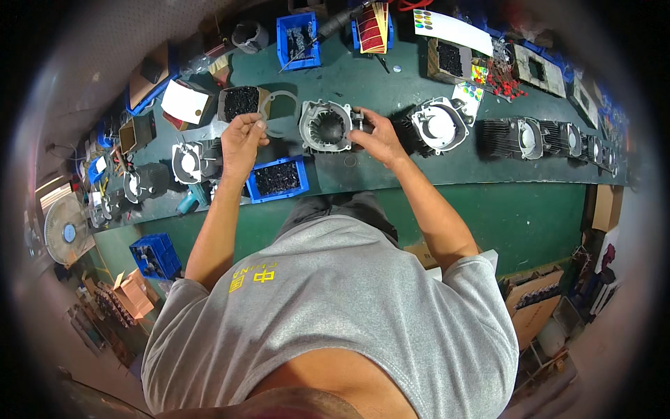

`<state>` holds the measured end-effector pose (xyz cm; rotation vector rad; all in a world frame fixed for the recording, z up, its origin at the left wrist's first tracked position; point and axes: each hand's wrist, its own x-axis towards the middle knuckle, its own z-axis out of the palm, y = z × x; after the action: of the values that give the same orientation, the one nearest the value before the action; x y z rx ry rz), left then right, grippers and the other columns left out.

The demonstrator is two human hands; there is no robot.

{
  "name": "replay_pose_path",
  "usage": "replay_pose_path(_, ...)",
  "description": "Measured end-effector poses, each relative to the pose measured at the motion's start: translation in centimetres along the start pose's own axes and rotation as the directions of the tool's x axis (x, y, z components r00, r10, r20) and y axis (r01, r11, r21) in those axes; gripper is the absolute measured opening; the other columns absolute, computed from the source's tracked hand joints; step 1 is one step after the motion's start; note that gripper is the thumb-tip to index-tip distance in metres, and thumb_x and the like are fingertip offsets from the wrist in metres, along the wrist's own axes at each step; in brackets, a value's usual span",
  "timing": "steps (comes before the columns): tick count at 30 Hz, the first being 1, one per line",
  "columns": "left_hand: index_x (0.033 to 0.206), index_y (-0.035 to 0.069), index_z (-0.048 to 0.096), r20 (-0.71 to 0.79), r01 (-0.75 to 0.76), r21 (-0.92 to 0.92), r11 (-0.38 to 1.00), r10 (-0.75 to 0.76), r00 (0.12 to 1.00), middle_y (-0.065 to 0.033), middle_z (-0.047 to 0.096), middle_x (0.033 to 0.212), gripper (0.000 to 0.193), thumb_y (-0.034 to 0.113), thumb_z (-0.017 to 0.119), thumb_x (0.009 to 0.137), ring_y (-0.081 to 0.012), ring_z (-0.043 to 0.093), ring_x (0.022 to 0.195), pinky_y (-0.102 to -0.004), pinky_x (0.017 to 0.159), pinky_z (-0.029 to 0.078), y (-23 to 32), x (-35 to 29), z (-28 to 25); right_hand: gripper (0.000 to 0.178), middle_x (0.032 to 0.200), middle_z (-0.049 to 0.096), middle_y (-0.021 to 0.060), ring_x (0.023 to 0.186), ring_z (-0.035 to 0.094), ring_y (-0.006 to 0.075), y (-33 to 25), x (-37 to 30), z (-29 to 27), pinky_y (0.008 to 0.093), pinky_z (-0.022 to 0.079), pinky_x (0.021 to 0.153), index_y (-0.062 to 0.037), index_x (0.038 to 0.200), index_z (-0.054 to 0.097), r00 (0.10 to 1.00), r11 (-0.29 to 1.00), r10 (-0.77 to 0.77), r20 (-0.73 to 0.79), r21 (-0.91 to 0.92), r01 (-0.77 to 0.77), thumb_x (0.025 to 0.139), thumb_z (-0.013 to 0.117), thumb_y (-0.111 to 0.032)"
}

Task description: The person assembles mechanical components at a workbench. They pick up parts from a pallet, place them on the table, and use a cordless drill to fasten screws into the assemblies. The person repeatedly handles multiple units, securing them with the drill and placing finished units aside.

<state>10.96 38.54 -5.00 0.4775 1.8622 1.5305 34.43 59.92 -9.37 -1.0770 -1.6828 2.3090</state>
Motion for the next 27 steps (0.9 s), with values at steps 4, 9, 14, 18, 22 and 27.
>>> replay_pose_path(4,0.115,-0.002,0.066,-0.075,-0.112,0.039,0.993,0.114,0.991,-0.0031,0.068,0.091,0.017,0.01,0.066,0.102,-0.0068,0.062,0.077,-0.0236,0.067,0.057,1.0,0.1,0.5,0.071,0.128,0.064,0.0101,0.106,0.065,0.0151,-0.4,0.7,-0.9,0.029,0.056,0.088,0.0017,0.149,0.049,0.99,0.992,-0.053,0.129,-0.108,0.067,0.082,0.074,-0.008)
replay_pose_path(9,0.116,-0.001,0.066,-0.063,-0.142,0.08,0.987,0.147,0.987,-0.0034,0.069,0.094,0.017,0.007,0.066,0.1,-0.0066,0.063,0.079,-0.0226,0.066,0.056,2.5,-0.6,2.1,0.069,0.131,0.063,0.0064,0.104,0.062,0.0102,-0.6,1.3,-1.2,0.0269,0.054,0.089,-0.0047,0.151,0.049,0.989,0.988,-0.042,0.14,-0.139,0.061,0.087,0.072,-0.006)
replay_pose_path(14,0.11,-0.002,0.07,0.16,0.004,0.2,0.98,-0.037,0.986,-0.0066,0.072,0.09,0.016,0.005,0.068,0.097,-0.0089,0.066,0.078,-0.0257,0.065,0.054,1.8,-0.2,4.0,0.071,0.137,0.06,0.0063,0.106,0.06,0.0107,-1.5,0.6,-0.8,0.0261,0.053,0.088,-0.0069,0.155,0.046,0.986,0.991,0.035,0.16,-0.13,-0.014,0.089,0.072,-0.011)
replay_pose_path(18,0.109,-0.003,0.07,0.266,-0.061,0.287,0.956,-0.018,0.964,-0.0056,0.072,0.087,0.016,0.008,0.068,0.097,-0.0086,0.064,0.076,-0.026,0.064,0.053,0.5,0.3,5.1,0.071,0.137,0.06,0.0068,0.108,0.058,0.0109,-1.1,0.4,-0.3,0.0263,0.051,0.089,-0.0085,0.156,0.045,0.99,0.992,-0.034,0.133,-0.12,0.05,0.091,0.071,-0.016)
replay_pose_path(22,0.108,-0.003,0.069,0.279,-0.122,0.321,0.939,0.03,0.96,-0.0026,0.07,0.083,0.017,0.009,0.068,0.097,-0.0069,0.06,0.07,-0.0249,0.06,0.051,-0.8,0.5,5.6,0.071,0.134,0.06,0.0068,0.105,0.057,0.0111,-0.9,0.4,-0.2,0.0263,0.05,0.088,-0.0082,0.157,0.044,0.991,0.986,-0.054,0.119,-0.148,0.072,0.092,0.07,-0.019)
replay_pose_path(27,0.102,-0.004,0.069,0.215,-0.034,0.263,0.964,-0.024,0.976,-0.0026,0.068,0.078,0.015,0.009,0.069,0.096,-0.0061,0.059,0.066,-0.0252,0.058,0.049,-1.7,0.8,5.8,0.071,0.13,0.061,0.006,0.102,0.057,0.0106,-0.5,0.4,-0.2,0.0263,0.05,0.086,-0.0081,0.157,0.043,0.991,0.982,-0.069,0.112,-0.166,0.087,0.092,0.07,-0.018)
